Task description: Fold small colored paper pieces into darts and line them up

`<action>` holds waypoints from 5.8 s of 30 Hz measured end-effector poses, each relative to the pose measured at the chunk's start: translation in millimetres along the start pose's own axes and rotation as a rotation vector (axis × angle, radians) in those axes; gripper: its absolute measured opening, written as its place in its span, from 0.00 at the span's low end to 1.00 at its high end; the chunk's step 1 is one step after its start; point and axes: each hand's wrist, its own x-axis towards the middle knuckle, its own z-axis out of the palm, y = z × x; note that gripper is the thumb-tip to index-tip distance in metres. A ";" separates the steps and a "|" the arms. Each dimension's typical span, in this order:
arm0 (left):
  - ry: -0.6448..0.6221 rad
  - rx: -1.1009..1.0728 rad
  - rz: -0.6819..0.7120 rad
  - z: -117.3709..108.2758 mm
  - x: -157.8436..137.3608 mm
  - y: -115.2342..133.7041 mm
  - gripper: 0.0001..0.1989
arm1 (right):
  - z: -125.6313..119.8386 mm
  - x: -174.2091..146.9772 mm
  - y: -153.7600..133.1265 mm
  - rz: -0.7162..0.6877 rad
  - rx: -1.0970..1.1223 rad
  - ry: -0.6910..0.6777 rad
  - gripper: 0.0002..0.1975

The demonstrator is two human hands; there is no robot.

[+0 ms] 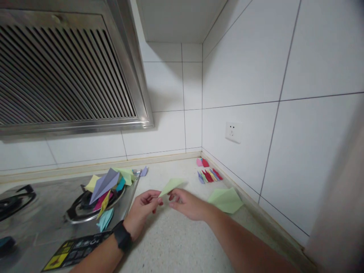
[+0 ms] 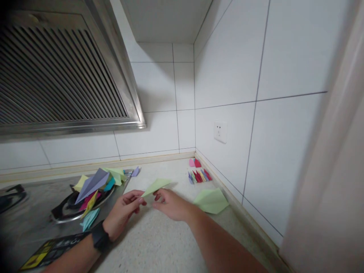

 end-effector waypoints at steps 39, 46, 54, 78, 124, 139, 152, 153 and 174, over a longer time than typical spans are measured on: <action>-0.220 0.266 -0.026 -10.2 -1.6 -15.1 0.13 | -19.2 13.5 8.6 -0.029 0.473 0.435 0.13; -0.188 0.108 -0.117 -10.5 2.7 -17.8 0.14 | -20.8 13.5 10.4 0.000 0.474 0.472 0.12; -0.122 -0.028 -0.139 -10.5 1.1 -7.6 0.14 | -23.5 14.4 19.4 0.047 0.433 0.519 0.13; -0.080 -0.088 -0.159 -10.8 0.3 -6.5 0.15 | -24.8 13.0 19.0 0.058 0.388 0.515 0.13; -0.077 -0.061 -0.157 -10.4 -0.1 -5.0 0.16 | -25.2 15.8 28.0 0.067 0.353 0.539 0.13; -0.070 -0.050 -0.142 -11.2 2.3 -10.8 0.15 | -33.3 16.0 30.1 0.034 0.352 0.670 0.11; -0.045 -0.022 -0.110 -11.8 4.0 -14.4 0.16 | -36.2 16.6 28.1 0.027 0.322 0.709 0.09; -0.041 -0.018 -0.113 -11.8 4.1 -14.4 0.16 | -36.1 16.7 28.5 0.021 0.328 0.709 0.09; -0.111 0.021 -0.043 -12.0 3.4 -11.5 0.11 | -39.7 12.1 30.4 -0.128 0.347 0.588 0.07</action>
